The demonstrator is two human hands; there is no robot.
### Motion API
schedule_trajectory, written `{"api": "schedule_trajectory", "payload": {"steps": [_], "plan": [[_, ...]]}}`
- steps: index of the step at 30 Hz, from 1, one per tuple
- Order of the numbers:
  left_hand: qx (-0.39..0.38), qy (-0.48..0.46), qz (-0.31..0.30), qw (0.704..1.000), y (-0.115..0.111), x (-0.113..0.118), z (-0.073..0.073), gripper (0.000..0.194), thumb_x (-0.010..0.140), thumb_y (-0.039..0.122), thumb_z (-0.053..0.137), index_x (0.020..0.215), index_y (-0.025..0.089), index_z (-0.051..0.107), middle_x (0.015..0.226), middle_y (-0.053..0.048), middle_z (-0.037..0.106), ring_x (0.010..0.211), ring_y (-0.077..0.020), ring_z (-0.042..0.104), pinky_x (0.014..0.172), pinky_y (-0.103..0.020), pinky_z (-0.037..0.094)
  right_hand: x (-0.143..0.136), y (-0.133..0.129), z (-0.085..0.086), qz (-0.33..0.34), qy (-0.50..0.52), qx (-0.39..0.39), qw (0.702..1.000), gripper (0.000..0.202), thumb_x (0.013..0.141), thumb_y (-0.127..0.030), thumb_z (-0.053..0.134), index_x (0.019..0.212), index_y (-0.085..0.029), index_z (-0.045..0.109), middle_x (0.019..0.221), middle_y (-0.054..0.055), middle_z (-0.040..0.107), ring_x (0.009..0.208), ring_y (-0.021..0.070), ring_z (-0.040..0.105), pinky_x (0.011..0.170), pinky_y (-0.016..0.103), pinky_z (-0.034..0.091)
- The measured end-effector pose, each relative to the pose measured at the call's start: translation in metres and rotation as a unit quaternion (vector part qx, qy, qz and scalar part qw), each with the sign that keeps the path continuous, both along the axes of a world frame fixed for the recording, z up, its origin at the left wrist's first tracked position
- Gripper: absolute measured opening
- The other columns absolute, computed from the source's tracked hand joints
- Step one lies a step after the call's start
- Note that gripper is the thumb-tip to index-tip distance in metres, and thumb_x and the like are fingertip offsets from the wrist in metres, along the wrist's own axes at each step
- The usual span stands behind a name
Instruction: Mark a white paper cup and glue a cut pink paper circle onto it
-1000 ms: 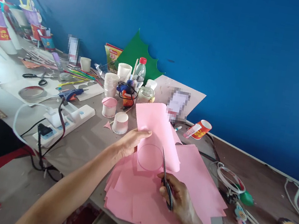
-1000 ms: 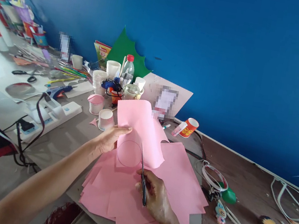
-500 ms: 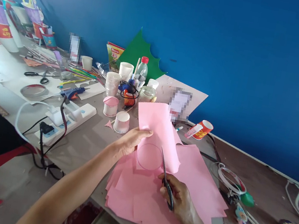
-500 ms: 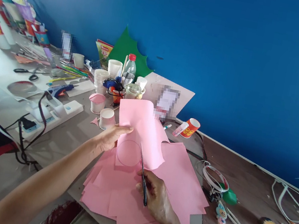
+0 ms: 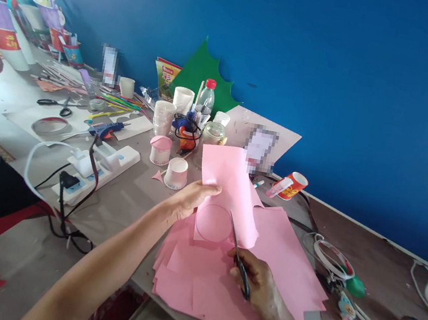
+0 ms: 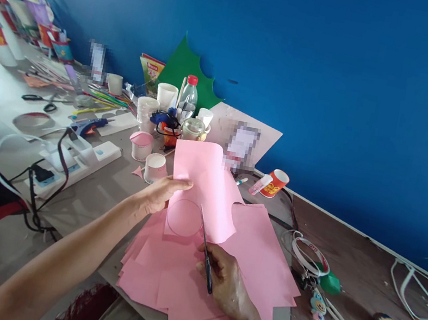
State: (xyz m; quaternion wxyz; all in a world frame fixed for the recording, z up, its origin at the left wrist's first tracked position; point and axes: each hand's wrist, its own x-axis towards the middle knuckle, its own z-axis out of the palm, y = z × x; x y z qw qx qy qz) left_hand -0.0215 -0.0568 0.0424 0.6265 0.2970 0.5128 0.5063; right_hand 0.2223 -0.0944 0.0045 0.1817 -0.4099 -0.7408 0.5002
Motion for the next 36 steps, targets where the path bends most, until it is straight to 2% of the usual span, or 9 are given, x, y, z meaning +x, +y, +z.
{"api": "schedule_trajectory", "payload": {"steps": [11,19,23,29,36], "plan": [[-0.015,0.037,0.001,0.999,-0.0024,-0.0013,0.0041,0.029,0.065,0.036,0.074,0.086,0.016,0.07,0.091,-0.006,0.07,0.088,-0.0219,0.058,0.07,-0.029,0.039,0.0021,0.0007,0.0016,0.008,-0.023,0.014,1.0,0.036,0.084,-0.047,0.058,0.096,-0.014,0.063,0.061,-0.002,0.047,0.054,0.0115,0.039,0.049,0.023,0.034],[0.009,0.024,-0.007,1.0,-0.0019,-0.0021,0.0017,0.031,0.066,0.036,0.074,0.09,0.016,0.071,0.101,-0.007,0.071,0.098,-0.0243,0.059,0.08,-0.032,0.041,0.0032,0.0014,0.0025,0.005,-0.034,0.024,0.999,0.03,0.083,-0.042,0.058,0.094,-0.014,0.065,0.065,-0.001,0.051,0.057,0.0127,0.043,0.051,0.024,0.037],[0.013,0.014,-0.011,1.0,-0.0029,-0.0011,0.0049,0.031,0.066,0.033,0.073,0.091,0.015,0.07,0.104,-0.008,0.071,0.102,-0.0245,0.059,0.084,-0.032,0.041,0.0035,0.0023,0.0011,0.009,-0.036,0.038,0.999,0.032,0.083,-0.042,0.059,0.096,-0.014,0.066,0.065,0.0,0.053,0.058,0.0131,0.045,0.051,0.024,0.038],[0.015,0.031,-0.004,0.999,-0.003,-0.0009,0.0068,0.029,0.066,0.033,0.073,0.088,0.015,0.069,0.102,-0.008,0.071,0.105,-0.0258,0.058,0.086,-0.031,0.04,0.0046,0.0028,-0.0001,0.017,-0.044,0.051,0.998,0.031,0.084,-0.044,0.057,0.095,-0.015,0.065,0.066,0.001,0.055,0.059,0.0143,0.049,0.051,0.024,0.04],[0.029,0.051,-0.024,0.998,-0.0015,-0.0034,0.0011,0.029,0.067,0.036,0.071,0.088,0.016,0.07,0.096,-0.005,0.07,0.096,-0.0236,0.057,0.082,-0.031,0.038,0.0047,0.0028,0.0023,0.016,-0.048,0.071,0.996,0.027,0.083,-0.041,0.059,0.09,-0.016,0.065,0.069,0.002,0.06,0.06,0.0144,0.051,0.055,0.025,0.044]]}}
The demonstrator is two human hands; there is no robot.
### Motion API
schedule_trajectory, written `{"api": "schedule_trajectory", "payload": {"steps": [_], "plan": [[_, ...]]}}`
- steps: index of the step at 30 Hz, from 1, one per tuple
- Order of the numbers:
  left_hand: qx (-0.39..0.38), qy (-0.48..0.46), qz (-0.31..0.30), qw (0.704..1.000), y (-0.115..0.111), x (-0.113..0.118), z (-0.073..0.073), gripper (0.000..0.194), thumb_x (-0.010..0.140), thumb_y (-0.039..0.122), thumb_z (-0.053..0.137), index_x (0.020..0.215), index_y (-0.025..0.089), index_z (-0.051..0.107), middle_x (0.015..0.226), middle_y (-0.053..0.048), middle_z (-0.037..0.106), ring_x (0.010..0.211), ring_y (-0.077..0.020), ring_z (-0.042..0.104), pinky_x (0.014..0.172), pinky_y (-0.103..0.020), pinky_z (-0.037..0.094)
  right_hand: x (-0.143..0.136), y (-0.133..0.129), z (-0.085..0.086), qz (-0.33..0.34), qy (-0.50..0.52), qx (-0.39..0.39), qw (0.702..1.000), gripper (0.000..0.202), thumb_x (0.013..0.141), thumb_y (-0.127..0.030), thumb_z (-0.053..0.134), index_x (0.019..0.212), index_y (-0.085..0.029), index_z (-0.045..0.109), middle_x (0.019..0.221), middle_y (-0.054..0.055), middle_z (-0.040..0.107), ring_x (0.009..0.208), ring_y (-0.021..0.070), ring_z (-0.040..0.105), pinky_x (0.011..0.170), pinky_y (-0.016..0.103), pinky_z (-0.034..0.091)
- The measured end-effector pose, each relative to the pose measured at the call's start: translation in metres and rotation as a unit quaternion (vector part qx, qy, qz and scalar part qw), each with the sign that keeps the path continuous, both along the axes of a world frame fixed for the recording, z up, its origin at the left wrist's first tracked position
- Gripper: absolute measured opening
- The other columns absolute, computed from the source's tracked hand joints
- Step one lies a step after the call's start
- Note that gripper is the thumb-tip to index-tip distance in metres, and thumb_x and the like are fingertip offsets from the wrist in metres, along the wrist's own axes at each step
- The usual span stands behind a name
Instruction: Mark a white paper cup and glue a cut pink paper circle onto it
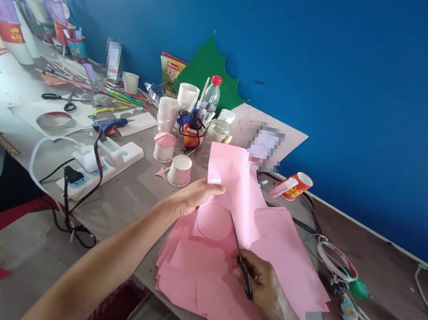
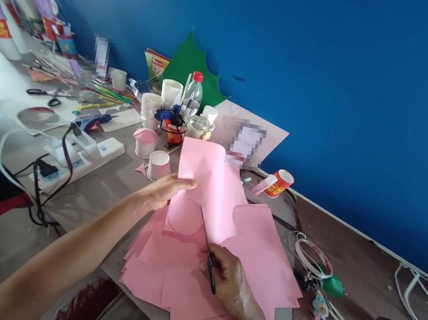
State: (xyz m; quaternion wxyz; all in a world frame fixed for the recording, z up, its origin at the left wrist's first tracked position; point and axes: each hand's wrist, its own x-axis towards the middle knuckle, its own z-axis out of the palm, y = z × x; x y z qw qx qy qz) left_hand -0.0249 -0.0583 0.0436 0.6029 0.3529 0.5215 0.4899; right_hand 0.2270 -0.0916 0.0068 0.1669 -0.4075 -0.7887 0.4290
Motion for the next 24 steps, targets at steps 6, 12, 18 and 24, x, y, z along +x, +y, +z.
{"api": "schedule_trajectory", "payload": {"steps": [6,12,18,24], "plan": [[-0.002,0.018,0.005,1.0,0.0009,0.0,-0.0001,0.027,0.067,0.035,0.07,0.086,0.016,0.069,0.091,-0.004,0.069,0.091,-0.022,0.056,0.077,-0.03,0.038,0.0017,-0.0002,-0.001,0.002,-0.008,0.003,1.0,0.028,0.084,-0.04,0.058,0.095,-0.015,0.067,0.072,0.003,0.062,0.061,0.0149,0.053,0.056,0.025,0.044],[0.006,0.019,0.003,1.0,0.0019,-0.0002,-0.0018,0.027,0.068,0.035,0.07,0.087,0.016,0.069,0.091,-0.005,0.068,0.091,-0.0216,0.055,0.077,-0.029,0.038,0.001,-0.0003,0.0001,0.0,-0.009,-0.003,1.0,0.029,0.083,-0.04,0.059,0.094,-0.015,0.068,0.071,0.002,0.062,0.06,0.0145,0.052,0.054,0.024,0.044],[-0.001,0.03,0.004,1.0,0.0019,-0.0011,-0.0038,0.029,0.067,0.037,0.071,0.087,0.017,0.068,0.086,-0.003,0.067,0.085,-0.0203,0.055,0.074,-0.029,0.037,-0.0004,-0.0002,0.0059,0.0,-0.005,-0.03,1.0,0.03,0.082,-0.042,0.059,0.093,-0.015,0.068,0.071,0.002,0.062,0.058,0.0141,0.05,0.052,0.024,0.043],[-0.017,0.018,0.016,1.0,-0.0001,-0.0007,0.0052,0.024,0.066,0.034,0.071,0.082,0.016,0.068,0.088,-0.005,0.068,0.089,-0.0213,0.055,0.074,-0.028,0.037,0.0016,0.0004,0.0079,0.003,0.004,-0.046,0.999,0.033,0.081,-0.044,0.06,0.092,-0.014,0.067,0.067,0.001,0.057,0.056,0.0129,0.045,0.051,0.024,0.039]]}}
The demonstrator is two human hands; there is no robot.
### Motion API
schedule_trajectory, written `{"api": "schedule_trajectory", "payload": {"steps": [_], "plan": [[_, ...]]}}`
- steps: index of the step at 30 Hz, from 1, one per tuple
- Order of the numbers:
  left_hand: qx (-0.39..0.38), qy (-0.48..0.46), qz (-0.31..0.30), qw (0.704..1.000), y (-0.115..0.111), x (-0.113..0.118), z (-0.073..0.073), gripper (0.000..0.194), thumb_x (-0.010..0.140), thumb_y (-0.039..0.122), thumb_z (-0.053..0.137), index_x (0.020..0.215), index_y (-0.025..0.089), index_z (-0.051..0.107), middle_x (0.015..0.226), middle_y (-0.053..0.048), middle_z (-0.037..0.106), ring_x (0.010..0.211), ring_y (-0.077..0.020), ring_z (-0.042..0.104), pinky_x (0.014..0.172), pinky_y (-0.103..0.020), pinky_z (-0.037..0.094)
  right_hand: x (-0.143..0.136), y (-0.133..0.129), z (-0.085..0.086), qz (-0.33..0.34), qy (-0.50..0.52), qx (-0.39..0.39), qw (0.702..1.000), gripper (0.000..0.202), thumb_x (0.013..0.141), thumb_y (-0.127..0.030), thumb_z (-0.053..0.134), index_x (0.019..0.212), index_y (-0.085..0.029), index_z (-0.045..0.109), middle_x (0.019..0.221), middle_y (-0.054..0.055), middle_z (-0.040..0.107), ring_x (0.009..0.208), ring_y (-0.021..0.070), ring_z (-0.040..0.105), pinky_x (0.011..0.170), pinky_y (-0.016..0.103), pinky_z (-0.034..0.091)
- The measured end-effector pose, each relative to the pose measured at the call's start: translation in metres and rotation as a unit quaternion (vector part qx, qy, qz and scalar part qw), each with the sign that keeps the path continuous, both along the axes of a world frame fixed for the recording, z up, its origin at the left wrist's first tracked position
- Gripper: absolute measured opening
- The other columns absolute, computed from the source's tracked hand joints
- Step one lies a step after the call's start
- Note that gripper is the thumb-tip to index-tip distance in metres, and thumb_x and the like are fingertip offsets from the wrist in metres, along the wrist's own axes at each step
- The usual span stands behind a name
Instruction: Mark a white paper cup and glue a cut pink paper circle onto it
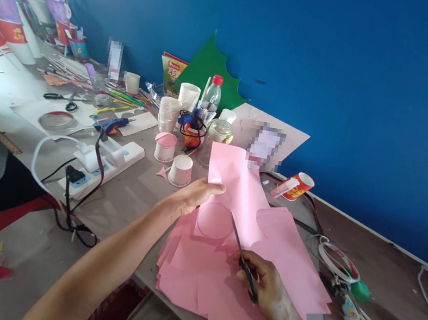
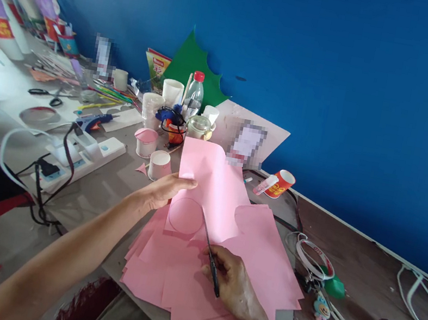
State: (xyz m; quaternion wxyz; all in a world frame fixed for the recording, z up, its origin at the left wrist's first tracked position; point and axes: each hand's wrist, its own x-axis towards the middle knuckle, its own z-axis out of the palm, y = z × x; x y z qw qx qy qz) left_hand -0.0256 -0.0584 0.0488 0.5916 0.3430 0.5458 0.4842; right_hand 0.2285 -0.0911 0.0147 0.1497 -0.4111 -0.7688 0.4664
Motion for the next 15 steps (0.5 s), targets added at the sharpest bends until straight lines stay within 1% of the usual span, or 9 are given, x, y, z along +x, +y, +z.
{"api": "schedule_trajectory", "payload": {"steps": [5,7,9,11,13,15], "plan": [[-0.03,0.022,0.013,0.999,0.002,-0.001,-0.004,0.027,0.065,0.038,0.073,0.081,0.017,0.067,0.072,-0.001,0.06,0.075,-0.018,0.053,0.065,-0.028,0.035,0.001,0.002,0.004,0.002,0.002,-0.015,1.0,0.038,0.081,-0.051,0.059,0.088,-0.015,0.066,0.062,-0.001,0.049,0.055,0.012,0.039,0.049,0.024,0.035],[-0.026,0.019,0.011,0.999,0.002,-0.001,-0.006,0.028,0.065,0.039,0.074,0.08,0.017,0.067,0.07,0.0,0.06,0.073,-0.0175,0.053,0.065,-0.028,0.035,0.0,0.002,0.007,0.002,0.007,-0.022,1.0,0.04,0.08,-0.055,0.06,0.086,-0.015,0.065,0.061,-0.002,0.048,0.054,0.0119,0.039,0.049,0.024,0.034],[-0.008,0.002,-0.008,1.0,0.001,-0.001,-0.005,0.029,0.066,0.041,0.075,0.08,0.016,0.067,0.073,-0.001,0.062,0.076,-0.0175,0.054,0.066,-0.027,0.037,-0.001,0.002,0.011,0.004,0.022,-0.036,0.999,0.044,0.078,-0.059,0.061,0.084,-0.016,0.064,0.062,-0.002,0.047,0.054,0.0116,0.038,0.048,0.024,0.034],[0.02,-0.034,-0.036,0.999,0.0,-0.001,-0.004,0.032,0.066,0.042,0.077,0.082,0.015,0.068,0.081,-0.004,0.066,0.081,-0.0182,0.057,0.069,-0.027,0.039,-0.002,0.001,0.012,0.001,0.04,-0.055,0.998,0.048,0.077,-0.063,0.06,0.085,-0.016,0.064,0.061,-0.002,0.046,0.053,0.0111,0.038,0.048,0.024,0.033],[0.042,-0.086,-0.067,0.993,-0.002,-0.002,-0.003,0.037,0.067,0.043,0.078,0.088,0.015,0.07,0.091,-0.007,0.069,0.088,-0.0197,0.059,0.074,-0.027,0.042,-0.001,0.001,0.012,-0.009,0.059,-0.073,0.996,0.052,0.078,-0.066,0.058,0.088,-0.016,0.063,0.061,-0.002,0.046,0.053,0.011,0.037,0.048,0.024,0.033],[0.061,-0.141,-0.105,0.983,-0.004,-0.001,-0.004,0.043,0.068,0.045,0.078,0.098,0.015,0.071,0.1,-0.009,0.069,0.094,-0.0217,0.061,0.079,-0.029,0.045,0.0,0.001,0.009,-0.019,0.079,-0.079,0.994,0.053,0.079,-0.068,0.056,0.091,-0.016,0.062,0.061,-0.002,0.045,0.053,0.0114,0.038,0.048,0.024,0.033]]}}
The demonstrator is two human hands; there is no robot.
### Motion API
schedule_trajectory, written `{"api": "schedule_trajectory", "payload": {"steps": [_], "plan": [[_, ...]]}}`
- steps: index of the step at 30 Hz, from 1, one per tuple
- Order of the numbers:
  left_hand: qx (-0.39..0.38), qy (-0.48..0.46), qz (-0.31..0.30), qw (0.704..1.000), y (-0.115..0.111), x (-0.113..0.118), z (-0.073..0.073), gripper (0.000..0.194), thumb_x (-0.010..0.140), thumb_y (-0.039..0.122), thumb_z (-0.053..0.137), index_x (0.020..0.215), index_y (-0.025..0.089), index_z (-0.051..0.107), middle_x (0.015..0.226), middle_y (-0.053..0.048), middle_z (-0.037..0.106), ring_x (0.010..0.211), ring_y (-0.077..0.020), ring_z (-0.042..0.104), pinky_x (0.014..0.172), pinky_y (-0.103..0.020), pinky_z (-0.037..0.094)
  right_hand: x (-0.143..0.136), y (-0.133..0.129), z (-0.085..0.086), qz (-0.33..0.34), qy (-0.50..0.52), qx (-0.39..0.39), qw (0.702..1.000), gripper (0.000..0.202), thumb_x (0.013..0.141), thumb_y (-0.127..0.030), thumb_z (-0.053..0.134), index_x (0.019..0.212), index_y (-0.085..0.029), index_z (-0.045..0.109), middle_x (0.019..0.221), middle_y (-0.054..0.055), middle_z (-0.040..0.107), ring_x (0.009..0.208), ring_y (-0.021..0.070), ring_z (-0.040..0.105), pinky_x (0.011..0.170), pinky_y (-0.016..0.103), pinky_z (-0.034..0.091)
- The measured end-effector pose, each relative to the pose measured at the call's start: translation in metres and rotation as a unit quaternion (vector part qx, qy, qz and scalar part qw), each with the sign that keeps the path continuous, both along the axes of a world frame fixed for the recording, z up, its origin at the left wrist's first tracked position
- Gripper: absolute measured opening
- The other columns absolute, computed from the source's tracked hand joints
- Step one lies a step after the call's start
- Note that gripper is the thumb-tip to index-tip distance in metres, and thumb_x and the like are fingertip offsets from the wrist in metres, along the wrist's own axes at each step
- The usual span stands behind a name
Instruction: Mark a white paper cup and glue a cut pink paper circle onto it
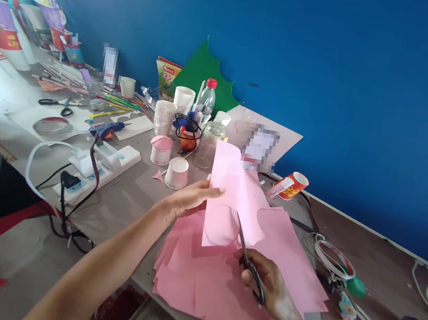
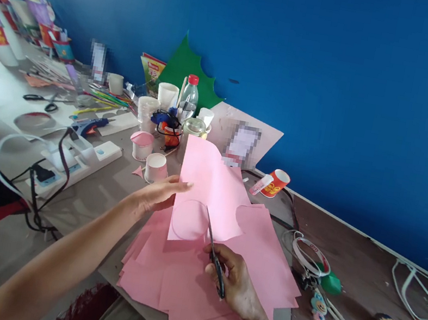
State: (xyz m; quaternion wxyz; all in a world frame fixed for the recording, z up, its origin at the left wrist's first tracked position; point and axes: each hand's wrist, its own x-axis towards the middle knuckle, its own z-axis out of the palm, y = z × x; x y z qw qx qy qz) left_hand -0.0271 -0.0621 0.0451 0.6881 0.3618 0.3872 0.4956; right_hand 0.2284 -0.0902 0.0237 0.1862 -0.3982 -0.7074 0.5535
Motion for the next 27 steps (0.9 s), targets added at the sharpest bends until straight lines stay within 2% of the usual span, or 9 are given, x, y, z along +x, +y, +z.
{"api": "schedule_trajectory", "payload": {"steps": [3,8,12,14,16,18,22,25,27], "plan": [[0.06,-0.074,-0.076,0.993,-0.002,0.003,-0.002,0.056,0.073,0.046,0.075,0.123,0.023,0.063,0.118,-0.012,0.065,0.104,-0.0255,0.061,0.088,-0.036,0.047,0.002,0.002,-0.006,-0.024,0.032,0.022,0.999,0.051,0.082,-0.065,0.055,0.096,-0.017,0.061,0.062,-0.002,0.047,0.054,0.0123,0.041,0.051,0.025,0.035],[0.198,-0.106,-0.163,0.961,-0.005,0.018,-0.01,0.082,0.073,0.056,0.072,0.145,0.037,0.038,0.154,-0.012,0.033,0.131,-0.0337,0.044,0.109,-0.049,0.032,0.0,0.003,-0.015,-0.064,0.083,0.052,0.993,0.045,0.085,-0.06,0.054,0.101,-0.017,0.059,0.062,-0.002,0.048,0.054,0.0115,0.042,0.051,0.024,0.036],[0.257,0.003,-0.115,0.96,-0.011,0.036,-0.018,0.109,0.067,0.051,0.079,0.151,0.042,0.01,0.161,-0.009,0.013,0.143,-0.0319,0.024,0.117,-0.052,0.015,-0.008,0.002,-0.019,-0.095,0.057,0.087,0.99,0.039,0.085,-0.052,0.056,0.1,-0.017,0.06,0.062,-0.003,0.047,0.052,0.0108,0.04,0.048,0.023,0.035],[0.261,0.058,-0.075,0.961,-0.016,0.046,-0.018,0.122,0.065,0.048,0.081,0.152,0.037,-0.004,0.162,-0.01,0.006,0.146,-0.0321,0.017,0.118,-0.053,0.011,-0.012,0.0,-0.021,-0.108,0.029,0.11,0.988,0.034,0.085,-0.046,0.057,0.1,-0.016,0.061,0.062,-0.003,0.049,0.054,0.0113,0.042,0.049,0.023,0.037],[0.25,0.085,-0.036,0.964,-0.021,0.055,-0.015,0.127,0.064,0.044,0.082,0.152,0.031,-0.008,0.161,-0.013,0.009,0.147,-0.0332,0.012,0.118,-0.051,0.013,-0.016,-0.001,-0.023,-0.117,0.006,0.138,0.984,0.028,0.085,-0.04,0.057,0.099,-0.016,0.062,0.064,-0.001,0.054,0.056,0.0121,0.045,0.051,0.023,0.039],[0.229,0.096,0.009,0.969,-0.025,0.062,-0.009,0.123,0.065,0.036,0.083,0.154,0.026,-0.002,0.159,-0.015,0.02,0.147,-0.0328,0.015,0.118,-0.048,0.017,-0.018,-0.002,-0.027,-0.117,-0.011,0.178,0.977,0.022,0.085,-0.034,0.056,0.095,-0.017,0.064,0.066,0.0,0.057,0.058,0.0126,0.047,0.052,0.023,0.039],[0.167,0.074,0.096,0.978,-0.029,0.072,-0.002,0.093,0.07,0.025,0.079,0.149,0.024,0.03,0.141,-0.014,0.051,0.137,-0.0307,0.039,0.112,-0.044,0.033,-0.021,-0.001,-0.034,-0.114,-0.04,0.235,0.964,0.018,0.084,-0.031,0.056,0.091,-0.017,0.065,0.066,0.001,0.059,0.059,0.0141,0.05,0.053,0.023,0.039],[0.091,0.043,0.167,0.981,-0.028,0.073,-0.013,0.054,0.073,0.025,0.077,0.124,0.021,0.061,0.117,-0.01,0.068,0.125,-0.0284,0.052,0.106,-0.038,0.04,-0.024,-0.001,-0.035,-0.117,-0.051,0.228,0.965,0.025,0.084,-0.032,0.056,0.1,-0.016,0.065,0.069,0.003,0.061,0.058,0.0149,0.051,0.053,0.024,0.04],[0.024,0.006,0.178,0.984,-0.026,0.071,-0.026,0.028,0.073,0.026,0.076,0.099,0.016,0.072,0.101,-0.011,0.073,0.118,-0.029,0.058,0.103,-0.037,0.041,-0.025,-0.001,-0.033,-0.117,-0.05,0.212,0.969,0.026,0.084,-0.032,0.055,0.101,-0.015,0.065,0.069,0.002,0.06,0.058,0.0146,0.05,0.053,0.025,0.04]]}}
